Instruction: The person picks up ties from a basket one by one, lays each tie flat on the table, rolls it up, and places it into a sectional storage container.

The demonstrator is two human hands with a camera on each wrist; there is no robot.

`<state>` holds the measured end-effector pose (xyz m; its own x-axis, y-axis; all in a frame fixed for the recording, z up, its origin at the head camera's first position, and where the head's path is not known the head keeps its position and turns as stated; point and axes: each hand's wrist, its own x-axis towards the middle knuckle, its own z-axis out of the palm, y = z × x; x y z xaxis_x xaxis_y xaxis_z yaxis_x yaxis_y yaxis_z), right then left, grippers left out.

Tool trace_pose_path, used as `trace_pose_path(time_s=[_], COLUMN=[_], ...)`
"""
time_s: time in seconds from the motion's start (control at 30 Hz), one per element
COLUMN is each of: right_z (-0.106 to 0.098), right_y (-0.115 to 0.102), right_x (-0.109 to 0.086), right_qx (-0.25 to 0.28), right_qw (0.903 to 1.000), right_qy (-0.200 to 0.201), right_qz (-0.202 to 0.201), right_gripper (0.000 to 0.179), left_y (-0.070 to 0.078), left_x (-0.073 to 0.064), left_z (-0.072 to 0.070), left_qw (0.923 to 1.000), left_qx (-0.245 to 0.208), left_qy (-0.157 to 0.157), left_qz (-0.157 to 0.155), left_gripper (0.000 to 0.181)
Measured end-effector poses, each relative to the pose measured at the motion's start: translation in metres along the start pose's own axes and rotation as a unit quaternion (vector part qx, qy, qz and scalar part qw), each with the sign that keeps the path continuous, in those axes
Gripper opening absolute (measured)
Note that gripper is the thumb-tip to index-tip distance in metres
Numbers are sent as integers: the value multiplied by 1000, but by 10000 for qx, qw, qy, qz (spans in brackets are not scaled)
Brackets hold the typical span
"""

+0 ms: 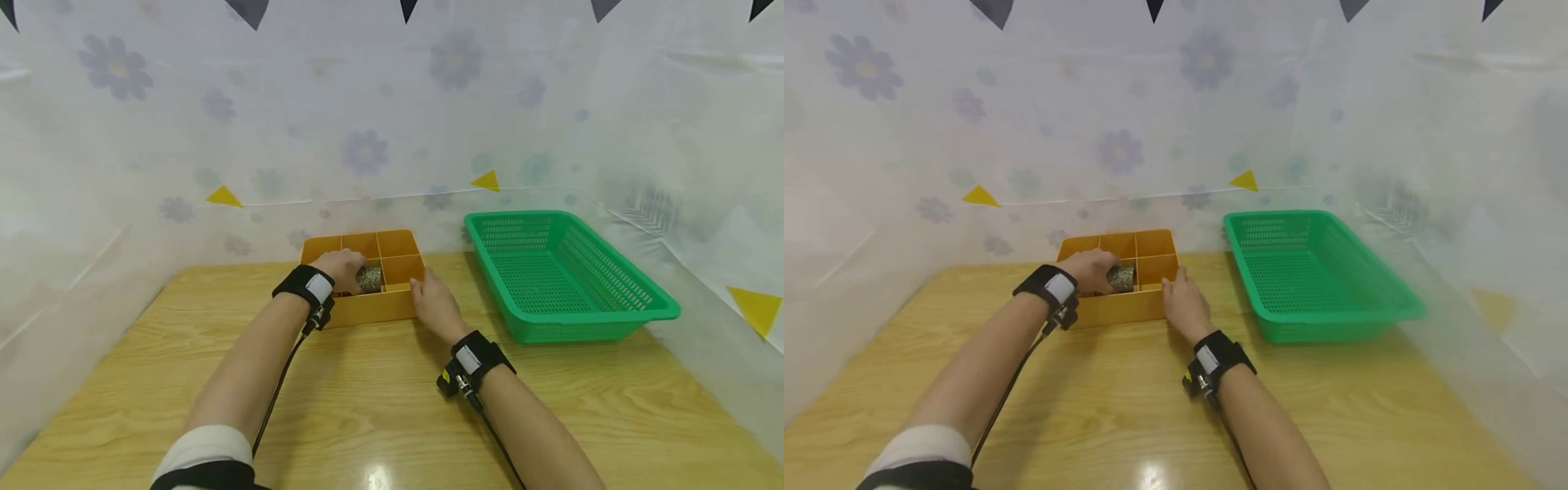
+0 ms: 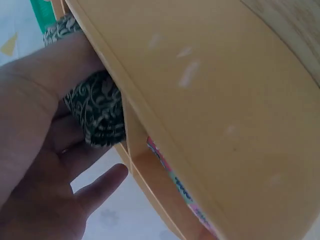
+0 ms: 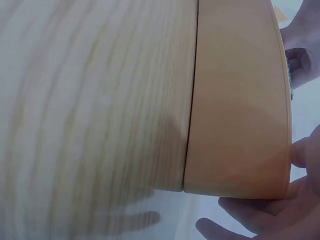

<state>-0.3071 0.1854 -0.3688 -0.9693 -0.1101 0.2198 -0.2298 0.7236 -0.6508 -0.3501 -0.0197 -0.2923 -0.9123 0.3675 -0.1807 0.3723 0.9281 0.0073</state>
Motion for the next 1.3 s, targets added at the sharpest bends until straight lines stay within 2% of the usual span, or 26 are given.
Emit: trace_pose_path(time_s=[0.13, 0.23, 0.4, 0.63, 0.77, 0.9, 0.97, 1.13, 1.3], right_z=[0, 1, 2, 2, 2, 4, 6, 6, 3], right_y=[-1, -1, -1, -2, -3, -4, -5, -5, -1], right_x=[-2, -3, -2, -1, -1, -1, -1, -1, -1], right_qx=[-47, -9, -15, -68, -30, 3, 25, 138, 96], right_qw=[10000, 10000, 9999, 9999, 10000, 9999, 9998, 9995, 9995], right_qy=[2, -37, -123, -107, -64, -117, -186, -294, -307], right_qz=[-6, 22, 116, 12, -52, -72, -41, 14, 3], right_gripper=[58, 59, 63, 62, 61, 61, 62, 63, 64], left_y=[0, -1, -5, -6, -8, -20, -26, -34, -27], left_x=[5, 7, 10, 11, 12, 11, 8, -4, -25], left_z=[2, 6, 13, 14, 13, 19, 22, 20, 12], left_qw=[9996, 9993, 9995, 9968, 9956, 9979, 9977, 9895, 9806], left_qx=[9, 282, 253, 186, 77, -363, -638, -1211, -1145], left_qy=[-257, -223, -174, -647, -788, -482, -228, 723, 1560], left_qz=[-79, -51, 14, -434, -498, -241, -50, 331, 310], left_gripper=[46, 41, 47, 47, 56, 69, 67, 58, 49])
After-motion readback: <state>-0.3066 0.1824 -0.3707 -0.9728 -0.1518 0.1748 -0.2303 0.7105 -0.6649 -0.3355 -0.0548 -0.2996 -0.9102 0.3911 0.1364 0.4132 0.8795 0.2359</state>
